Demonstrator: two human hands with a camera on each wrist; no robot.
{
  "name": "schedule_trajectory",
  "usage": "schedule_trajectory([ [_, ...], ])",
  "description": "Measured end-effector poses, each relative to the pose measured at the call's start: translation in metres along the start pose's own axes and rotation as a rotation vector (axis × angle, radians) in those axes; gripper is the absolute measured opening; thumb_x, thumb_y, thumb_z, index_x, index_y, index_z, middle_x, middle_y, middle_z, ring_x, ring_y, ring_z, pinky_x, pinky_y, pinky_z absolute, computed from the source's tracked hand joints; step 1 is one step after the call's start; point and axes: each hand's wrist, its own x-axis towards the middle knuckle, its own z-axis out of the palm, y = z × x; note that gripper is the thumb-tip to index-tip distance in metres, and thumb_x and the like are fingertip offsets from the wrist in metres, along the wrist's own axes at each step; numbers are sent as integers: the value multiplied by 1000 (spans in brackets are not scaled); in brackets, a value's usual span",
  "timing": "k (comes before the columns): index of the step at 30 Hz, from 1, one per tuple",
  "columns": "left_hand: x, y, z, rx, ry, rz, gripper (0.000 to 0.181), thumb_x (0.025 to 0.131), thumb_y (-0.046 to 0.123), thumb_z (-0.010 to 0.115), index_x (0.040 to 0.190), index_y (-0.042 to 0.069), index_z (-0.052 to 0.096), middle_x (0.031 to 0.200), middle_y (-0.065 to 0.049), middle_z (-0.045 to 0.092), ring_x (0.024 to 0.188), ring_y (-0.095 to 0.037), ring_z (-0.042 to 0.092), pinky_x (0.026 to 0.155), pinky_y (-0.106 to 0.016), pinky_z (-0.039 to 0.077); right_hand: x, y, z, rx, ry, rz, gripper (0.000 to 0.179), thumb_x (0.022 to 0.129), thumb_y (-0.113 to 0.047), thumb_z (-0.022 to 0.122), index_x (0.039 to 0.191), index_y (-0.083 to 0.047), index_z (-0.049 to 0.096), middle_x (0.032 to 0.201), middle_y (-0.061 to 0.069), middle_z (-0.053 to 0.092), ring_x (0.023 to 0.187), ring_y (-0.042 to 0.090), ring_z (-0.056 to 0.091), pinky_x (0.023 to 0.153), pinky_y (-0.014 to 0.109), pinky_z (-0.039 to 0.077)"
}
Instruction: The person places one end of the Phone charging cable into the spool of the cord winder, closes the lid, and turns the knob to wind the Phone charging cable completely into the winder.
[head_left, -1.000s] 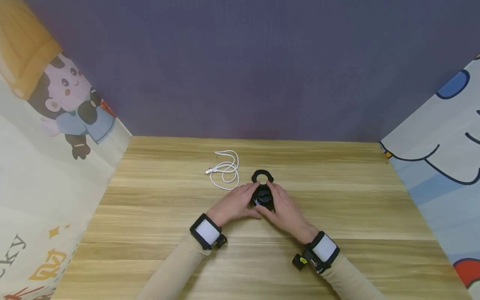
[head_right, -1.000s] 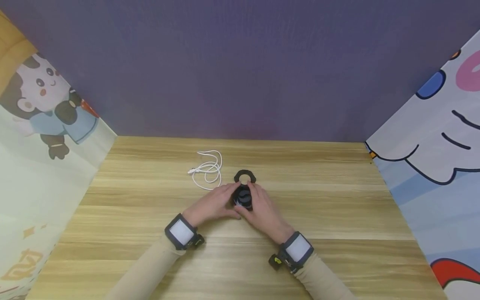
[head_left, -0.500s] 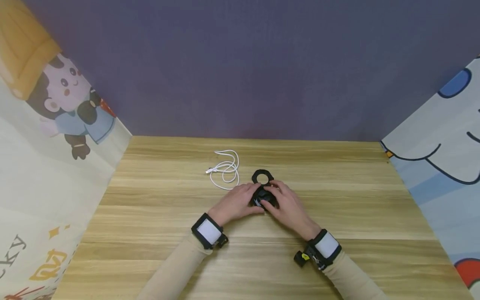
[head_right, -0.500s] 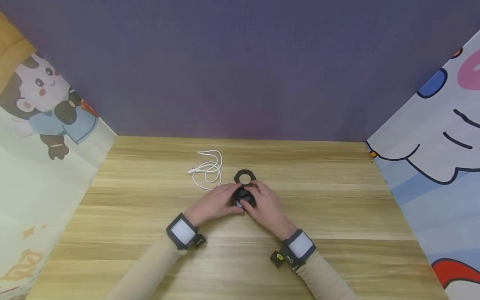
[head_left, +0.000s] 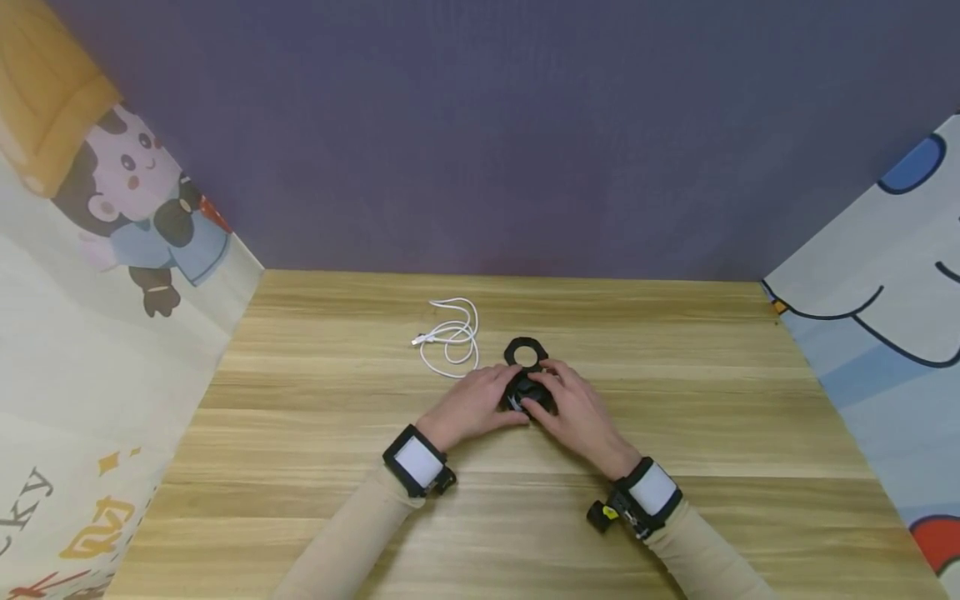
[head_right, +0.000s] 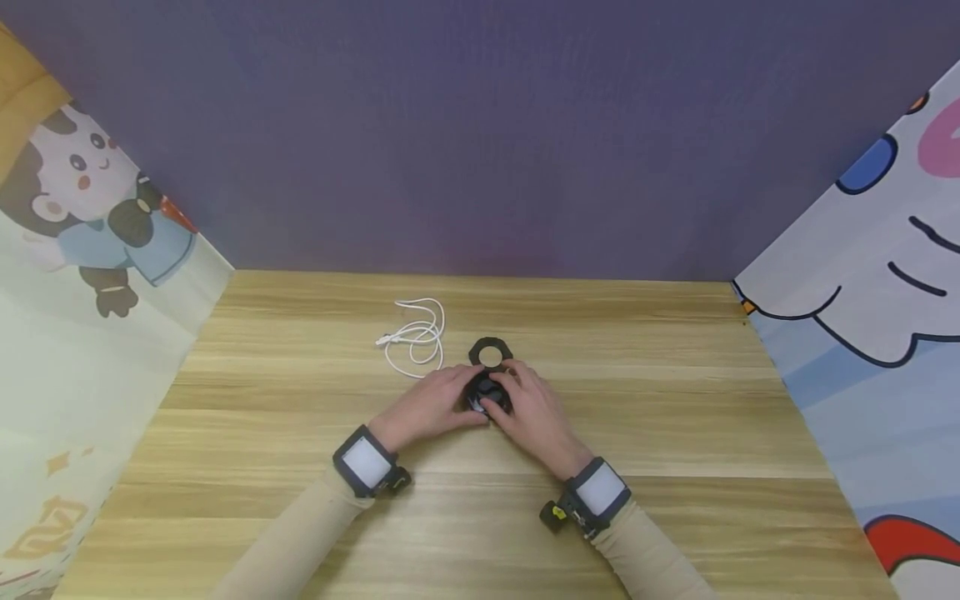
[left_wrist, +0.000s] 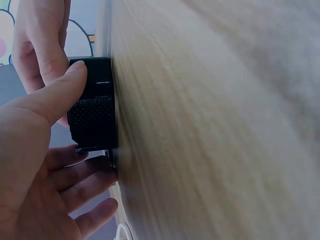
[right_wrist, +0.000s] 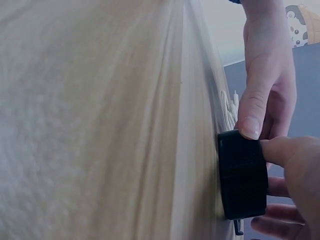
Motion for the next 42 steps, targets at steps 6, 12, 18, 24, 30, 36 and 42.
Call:
schedule_trajectory([
  [6, 0, 0, -2, -3, -3, 1, 85, 94, 55, 70, 153, 1, 43, 143, -18, 59, 133, -28, 57, 114, -40, 44, 1, 0, 0, -6, 1, -2, 48, 96, -37, 74, 129, -3, 68, 142, 22, 55, 131, 40, 56, 108, 57, 48],
  [12, -3, 0, -2, -56, 0, 13, 93, 91, 52, 75, 156, -4, 37, 147, -23, 55, 135, -31, 55, 117, -42, 42, 0, -1, 2, -14, 1, -7, 50, 97, -38, 72, 133, -4, 66, 142, 22, 56, 130, 40, 57, 106, 57, 49],
  [18, -9, -2, -4, -60, 0, -1, 102, 88, 54, 78, 158, -4, 32, 154, -23, 48, 141, -34, 49, 120, -45, 37, -2, 0, 2, 3, 17, -28, 52, 98, -38, 71, 136, -4, 64, 142, 21, 56, 129, 40, 58, 106, 58, 49],
  [24, -14, -10, -8, -46, 9, -19, 94, 89, 56, 76, 156, 2, 40, 154, -18, 50, 141, -31, 50, 120, -44, 37, -3, 1, 0, 20, 29, -22, 52, 99, -39, 70, 135, -2, 64, 142, 22, 56, 130, 40, 57, 107, 58, 48],
  [30, -18, -20, -15, -18, 48, -37, 83, 90, 53, 75, 148, -2, 51, 150, -22, 53, 137, -37, 52, 118, -49, 39, -4, 5, -2, 19, 53, -30, 52, 99, -37, 71, 136, -3, 63, 142, 22, 57, 129, 40, 58, 106, 58, 49],
  [36, -23, -32, -22, 54, 128, -67, 52, 94, 37, 76, 126, -2, 65, 124, -17, 66, 113, -33, 65, 103, -46, 52, -6, 7, -3, 17, 58, -33, 51, 99, -36, 71, 138, -4, 63, 142, 22, 57, 123, 38, 61, 103, 57, 50],
  [42, -22, -38, -21, 42, 175, -113, 39, 92, 31, 79, 111, 0, 68, 109, -12, 66, 100, -28, 65, 93, -43, 56, -7, 9, -4, 9, 66, -43, 50, 99, -35, 71, 137, -4, 64, 140, 21, 57, 121, 37, 62, 103, 56, 51],
])
